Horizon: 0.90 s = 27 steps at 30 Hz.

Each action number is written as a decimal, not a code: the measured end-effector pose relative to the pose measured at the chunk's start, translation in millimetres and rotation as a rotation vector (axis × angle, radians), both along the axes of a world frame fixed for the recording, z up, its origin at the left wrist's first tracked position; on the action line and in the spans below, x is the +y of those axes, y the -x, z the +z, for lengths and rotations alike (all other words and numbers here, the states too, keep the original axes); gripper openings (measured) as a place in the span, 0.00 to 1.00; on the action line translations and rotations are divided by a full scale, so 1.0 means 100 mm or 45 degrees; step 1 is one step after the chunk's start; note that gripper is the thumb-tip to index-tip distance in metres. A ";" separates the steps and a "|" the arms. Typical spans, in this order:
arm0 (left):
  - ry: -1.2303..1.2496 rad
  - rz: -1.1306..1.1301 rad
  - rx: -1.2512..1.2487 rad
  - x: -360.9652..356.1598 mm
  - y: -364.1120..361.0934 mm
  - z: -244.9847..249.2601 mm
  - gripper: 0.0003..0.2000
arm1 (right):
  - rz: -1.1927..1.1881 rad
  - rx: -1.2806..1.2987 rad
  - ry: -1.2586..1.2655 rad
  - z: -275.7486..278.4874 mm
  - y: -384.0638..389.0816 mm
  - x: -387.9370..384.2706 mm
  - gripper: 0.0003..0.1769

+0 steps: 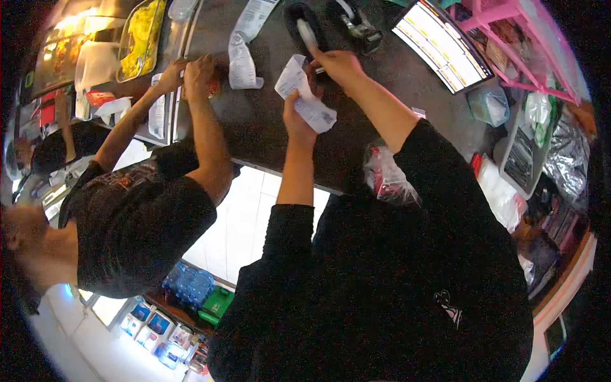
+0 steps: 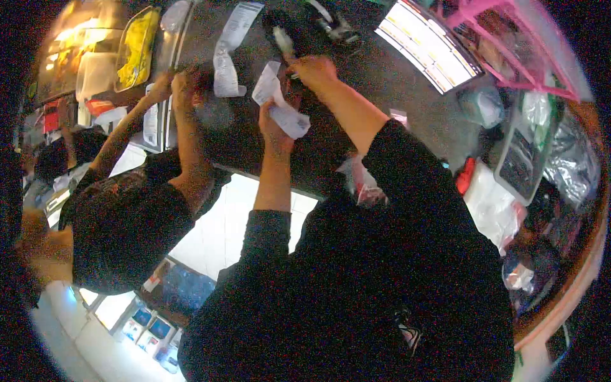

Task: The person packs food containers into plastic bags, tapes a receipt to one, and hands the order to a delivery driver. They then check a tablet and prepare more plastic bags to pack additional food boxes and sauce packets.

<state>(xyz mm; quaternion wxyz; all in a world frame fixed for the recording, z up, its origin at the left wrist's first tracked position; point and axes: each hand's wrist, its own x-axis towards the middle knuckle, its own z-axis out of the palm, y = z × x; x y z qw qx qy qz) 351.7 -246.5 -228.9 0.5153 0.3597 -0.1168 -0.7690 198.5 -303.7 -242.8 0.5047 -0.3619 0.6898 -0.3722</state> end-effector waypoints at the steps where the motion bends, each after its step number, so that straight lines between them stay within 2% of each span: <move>1: -0.012 0.030 0.020 -0.01 -0.07 -0.08 0.25 | 0.009 0.158 -0.040 0.12 -0.01 -0.01 0.26; 4: -0.107 0.084 -0.403 0.02 -0.28 -0.08 0.18 | -0.070 0.246 0.028 0.56 -0.03 0.28 0.25; 5: 0.053 0.032 -0.404 0.07 -0.46 -0.13 0.15 | -0.105 0.403 0.109 0.46 -0.07 0.41 0.24; 7: 0.086 -0.097 -0.650 0.13 -0.66 0.04 0.14 | -0.181 0.714 0.270 0.08 -0.20 0.66 0.22; 8: 0.095 -0.172 -0.777 0.19 -0.75 0.13 0.14 | -0.133 0.636 0.179 0.16 -0.20 0.66 0.22; 10: 0.112 -0.270 -0.855 0.29 -0.92 0.32 0.17 | -0.045 0.486 -0.003 0.30 -0.17 0.65 0.21; 12: 0.070 -0.430 -0.812 0.41 -1.00 0.52 0.18 | -0.096 0.661 0.330 -0.11 -0.20 0.57 0.21; 13: 0.012 -0.502 -0.933 0.45 -0.98 0.71 0.20 | -0.139 0.788 0.481 -0.35 -0.16 0.58 0.22; 14: -0.034 -0.582 -1.048 0.49 -0.98 0.87 0.23 | -0.092 0.984 0.322 -0.51 -0.18 0.61 0.18; 15: 0.039 -0.658 -1.052 0.56 -1.02 0.87 0.25 | -0.345 0.522 0.171 -0.41 -0.16 0.70 0.18; 16: 0.122 -0.728 -1.060 0.60 -1.07 0.86 0.27 | -0.110 0.774 0.406 -0.42 -0.01 0.72 0.21; 17: 0.139 -0.855 -1.055 0.66 -1.09 0.92 0.28 | -0.103 0.592 0.035 -0.25 -0.03 0.73 0.23; 18: 0.151 -0.973 -1.065 0.71 -1.12 0.97 0.28 | -0.155 0.213 -0.036 -0.06 -0.01 0.79 0.26; 19: 0.160 -1.099 -1.035 0.76 -1.14 1.03 0.28 | -0.073 -0.028 -0.064 0.35 0.05 0.91 0.25; 20: 0.166 -1.216 -1.014 0.80 -1.15 1.08 0.28 | 0.032 -0.090 0.171 0.59 0.09 1.08 0.23; 21: 0.175 -1.326 -0.995 0.82 -1.10 1.11 0.28 | 0.149 -0.145 0.411 0.81 0.14 1.25 0.21; 24: 0.215 -1.707 -0.740 0.81 -0.65 1.62 0.27 | 0.398 -0.135 0.660 1.84 0.44 1.86 0.16; 25: 0.351 -1.875 -0.832 0.82 -0.55 1.72 0.27 | 0.474 -0.109 0.721 2.13 0.56 2.07 0.16; 27: 0.519 -2.117 -0.643 0.80 -0.27 1.94 0.27 | 0.573 0.149 0.848 2.38 0.74 2.43 0.15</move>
